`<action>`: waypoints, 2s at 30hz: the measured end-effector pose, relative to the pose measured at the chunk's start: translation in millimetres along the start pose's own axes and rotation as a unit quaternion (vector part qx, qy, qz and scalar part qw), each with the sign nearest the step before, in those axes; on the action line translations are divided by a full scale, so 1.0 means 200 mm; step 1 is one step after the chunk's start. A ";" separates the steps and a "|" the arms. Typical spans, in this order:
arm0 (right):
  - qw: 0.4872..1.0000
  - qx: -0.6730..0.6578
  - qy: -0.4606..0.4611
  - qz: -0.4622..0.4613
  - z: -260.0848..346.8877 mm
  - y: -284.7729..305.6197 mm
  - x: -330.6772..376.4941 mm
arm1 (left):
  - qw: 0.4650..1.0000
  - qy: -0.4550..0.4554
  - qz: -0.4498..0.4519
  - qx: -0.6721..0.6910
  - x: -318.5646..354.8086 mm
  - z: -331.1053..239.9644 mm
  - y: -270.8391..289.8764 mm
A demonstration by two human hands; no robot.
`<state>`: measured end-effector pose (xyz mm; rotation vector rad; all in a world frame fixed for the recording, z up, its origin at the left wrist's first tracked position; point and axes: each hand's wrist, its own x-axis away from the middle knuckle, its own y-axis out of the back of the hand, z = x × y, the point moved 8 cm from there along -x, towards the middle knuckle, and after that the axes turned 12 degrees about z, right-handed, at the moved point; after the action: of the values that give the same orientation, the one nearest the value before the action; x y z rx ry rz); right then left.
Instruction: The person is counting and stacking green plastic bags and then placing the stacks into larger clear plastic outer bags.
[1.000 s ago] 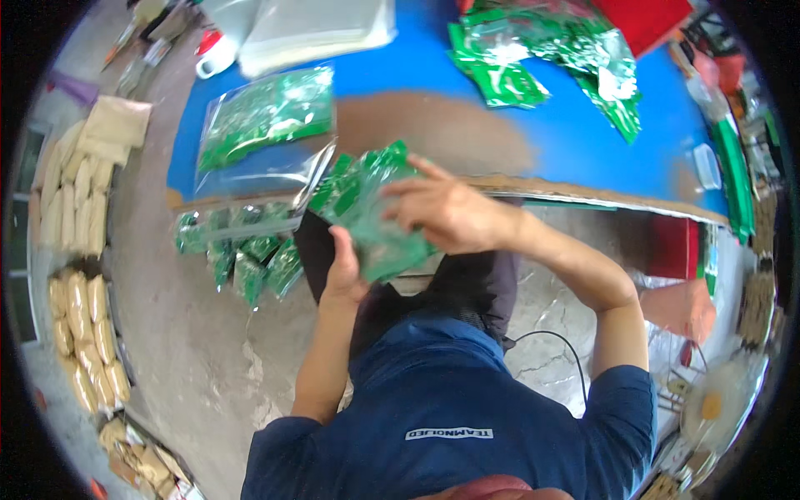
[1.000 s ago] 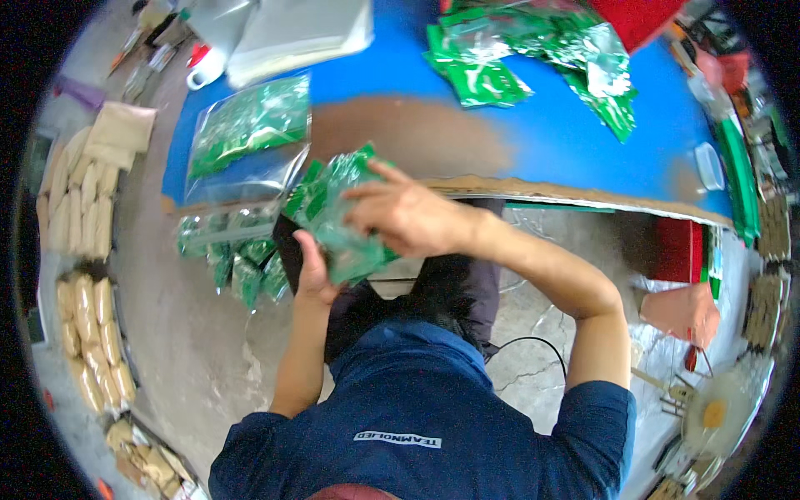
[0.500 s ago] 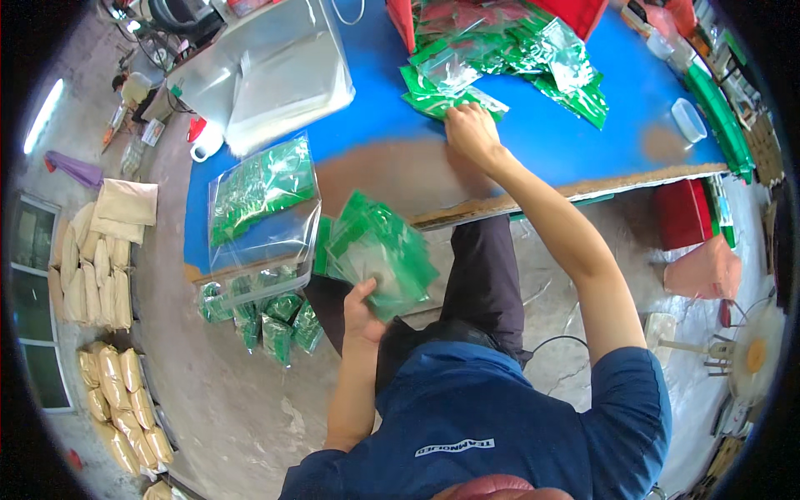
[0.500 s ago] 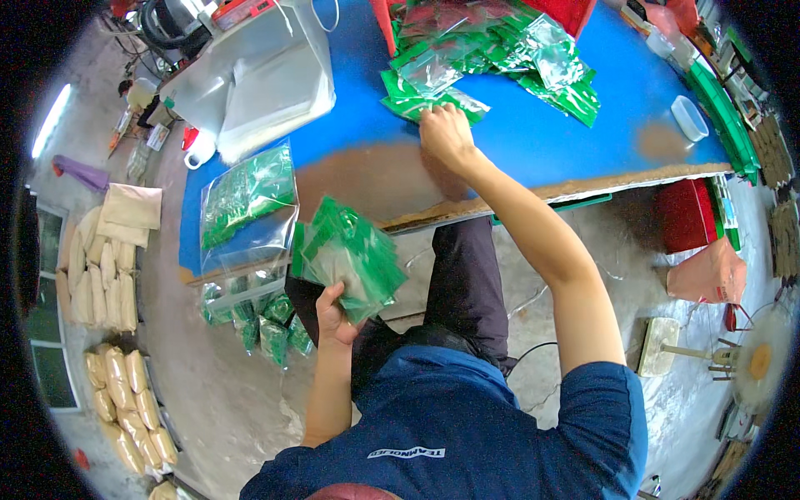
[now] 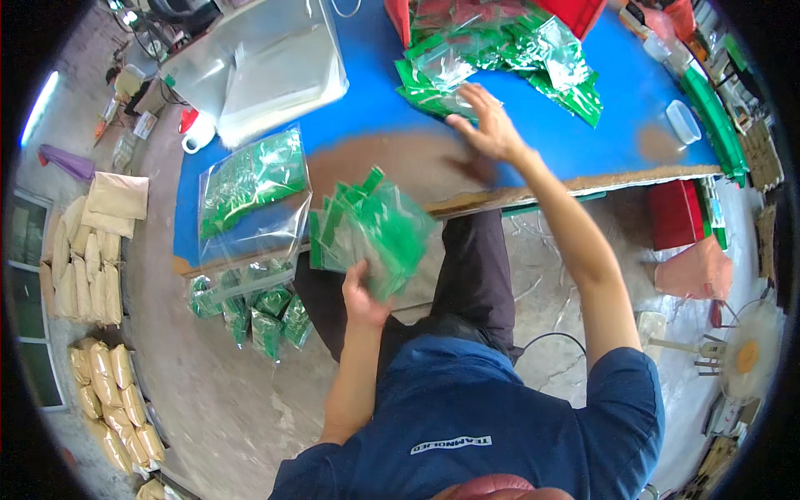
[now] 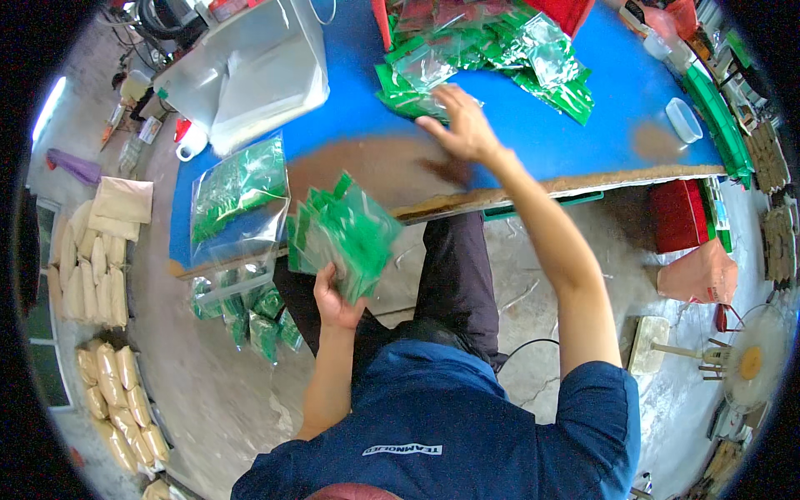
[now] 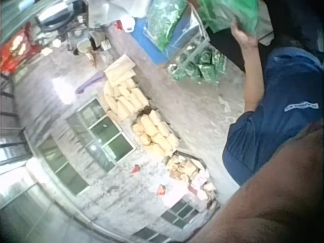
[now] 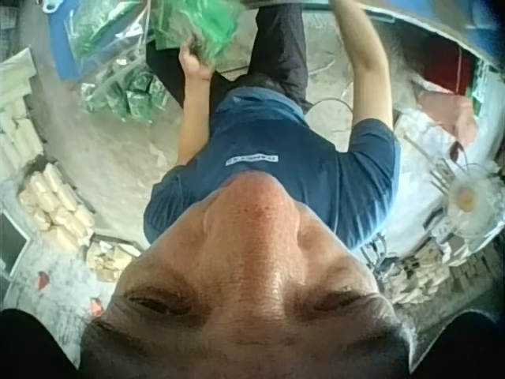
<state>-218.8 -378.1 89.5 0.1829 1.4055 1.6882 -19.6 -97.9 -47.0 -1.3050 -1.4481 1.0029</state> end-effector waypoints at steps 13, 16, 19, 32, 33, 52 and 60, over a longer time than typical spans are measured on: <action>0.993 -0.105 -0.041 -0.043 0.42 0.18 0.35 | 0.968 -0.095 -0.079 -0.220 0.07 -0.16 -0.07; 0.990 -0.128 -0.048 0.033 0.71 0.25 0.26 | 0.947 -0.159 -0.118 -0.254 0.05 -0.14 -0.15; 0.980 -0.130 -0.005 0.147 1.04 0.07 0.32 | 0.930 -0.149 -0.154 -0.299 0.04 -0.10 -0.18; 0.911 -0.341 -0.095 0.214 0.85 -0.14 0.08 | 0.934 -0.130 -0.061 -0.328 0.06 -0.15 -0.14; 0.973 -0.211 -0.004 0.091 0.71 -0.04 -0.01 | 0.944 -0.110 -0.049 -0.308 0.06 -0.16 -0.12; 0.778 -0.425 -0.192 0.421 0.63 -0.28 0.28 | 0.926 0.078 0.122 -0.348 0.06 -0.19 -0.19; 0.958 0.200 -0.018 0.204 -0.06 -0.29 -0.10 | 0.985 0.005 0.097 -0.141 0.19 -0.16 -0.03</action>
<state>-184.0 -404.3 44.2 0.7736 1.7583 1.6868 9.0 -60.0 -29.9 -1.6805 -1.5173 0.9362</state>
